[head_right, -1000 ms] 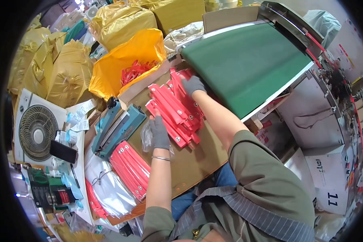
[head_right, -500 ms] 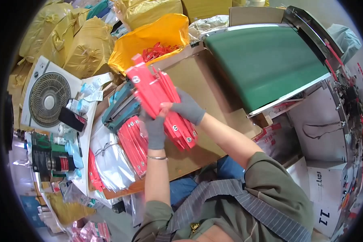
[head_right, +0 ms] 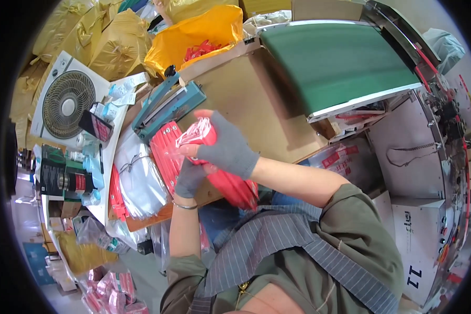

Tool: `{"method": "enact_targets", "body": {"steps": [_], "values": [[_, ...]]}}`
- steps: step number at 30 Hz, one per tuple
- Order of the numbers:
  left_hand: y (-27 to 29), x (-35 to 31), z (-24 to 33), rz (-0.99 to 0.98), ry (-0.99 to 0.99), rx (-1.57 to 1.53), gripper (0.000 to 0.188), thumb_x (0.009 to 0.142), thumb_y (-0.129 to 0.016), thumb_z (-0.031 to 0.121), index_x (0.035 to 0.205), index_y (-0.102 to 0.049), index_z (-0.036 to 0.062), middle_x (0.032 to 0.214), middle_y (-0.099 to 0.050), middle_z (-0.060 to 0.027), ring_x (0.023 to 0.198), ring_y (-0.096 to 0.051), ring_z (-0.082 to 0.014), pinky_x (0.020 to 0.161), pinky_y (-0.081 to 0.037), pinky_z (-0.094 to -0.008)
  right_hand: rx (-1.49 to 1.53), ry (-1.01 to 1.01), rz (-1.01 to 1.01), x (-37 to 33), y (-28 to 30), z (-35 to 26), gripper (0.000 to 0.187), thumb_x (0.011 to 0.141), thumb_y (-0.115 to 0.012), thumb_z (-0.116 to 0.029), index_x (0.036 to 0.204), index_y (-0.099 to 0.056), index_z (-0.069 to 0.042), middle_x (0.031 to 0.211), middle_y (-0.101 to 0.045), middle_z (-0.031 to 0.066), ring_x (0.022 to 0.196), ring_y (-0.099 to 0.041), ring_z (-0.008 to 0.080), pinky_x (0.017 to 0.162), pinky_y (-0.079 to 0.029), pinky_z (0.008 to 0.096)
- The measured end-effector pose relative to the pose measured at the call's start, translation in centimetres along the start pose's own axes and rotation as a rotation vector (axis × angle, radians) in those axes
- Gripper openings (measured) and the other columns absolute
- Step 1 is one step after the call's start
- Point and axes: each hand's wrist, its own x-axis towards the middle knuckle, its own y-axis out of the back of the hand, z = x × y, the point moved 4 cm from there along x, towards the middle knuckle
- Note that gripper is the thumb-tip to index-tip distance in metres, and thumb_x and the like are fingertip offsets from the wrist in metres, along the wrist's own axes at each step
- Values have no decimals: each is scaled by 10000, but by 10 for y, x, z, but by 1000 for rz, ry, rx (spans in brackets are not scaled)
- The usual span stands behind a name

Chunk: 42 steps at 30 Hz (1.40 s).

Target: Manually packaging pink items into plastic bags and sealing them with a heat sealer machine at a warehouse workbench.

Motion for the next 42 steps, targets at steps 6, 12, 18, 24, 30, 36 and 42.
{"method": "enact_targets", "body": {"steps": [6, 12, 18, 24, 30, 36, 42], "values": [[-43, -55, -60, -15, 75, -662, 880, 679, -732, 572, 1293, -416, 26, 1222, -535, -102, 1092, -550, -244, 945, -469, -378, -123, -41, -533, 2, -10, 6, 432, 791, -681, -334, 1058, -627, 1, 973, -645, 116, 932, -598, 184, 880, -444, 303], [33, -40, -52, 266, -18, -606, 327, 967, -473, 234, 1230, -502, 42, 968, -614, -82, 805, -604, -151, 728, -500, -280, 520, -283, -468, -18, 2, 45, 303, 797, -605, -204, 993, -614, 26, 907, -638, 103, 843, -605, 164, 756, -467, 275], [-21, -66, 37, 508, -337, 128, 206, 906, -548, 211, 1028, -575, 47, 772, -608, -68, 601, -573, -162, 562, -457, -285, 416, 53, -552, -8, -15, 80, 745, 843, -595, -495, 1373, -383, -15, 1206, -544, 79, 1103, -515, 153, 936, -448, 333], [-38, -109, -11, 581, -548, 648, 182, 812, -649, 202, 740, -553, 65, 596, -493, -114, 507, -512, -257, 501, -417, -333, 838, -212, -393, -86, 3, 86, 609, 891, -583, -273, 1408, -325, -78, 1345, -456, 120, 1210, -479, 212, 1003, -426, 355], [-83, -140, -42, 77, -460, 793, 270, 768, -693, 196, 639, -490, 73, 570, -478, -108, 511, -525, -277, 462, -407, -357, 70, -507, -171, -162, 45, 129, 441, 860, -584, -427, 1148, -588, -94, 1020, -633, 173, 942, -612, 272, 826, -489, 350], [-58, -45, 52, 398, -302, 847, 157, 817, -618, 127, 922, -508, 84, 626, -543, -111, 581, -590, -279, 532, -449, -380, -856, 533, 198, -66, 31, -1, 161, 750, -678, -121, 877, -592, -72, 649, -554, 136, 583, -594, 299, 546, -464, 357], [44, 20, 59, 98, 269, 1054, 245, 853, -517, 218, 734, -626, 34, 638, -605, -158, 626, -614, -309, 595, -462, -407, -1351, 258, 97, 31, 74, -42, 162, 767, -587, -196, 883, -632, -92, 760, -643, 130, 699, -624, 320, 640, -492, 415]]}}
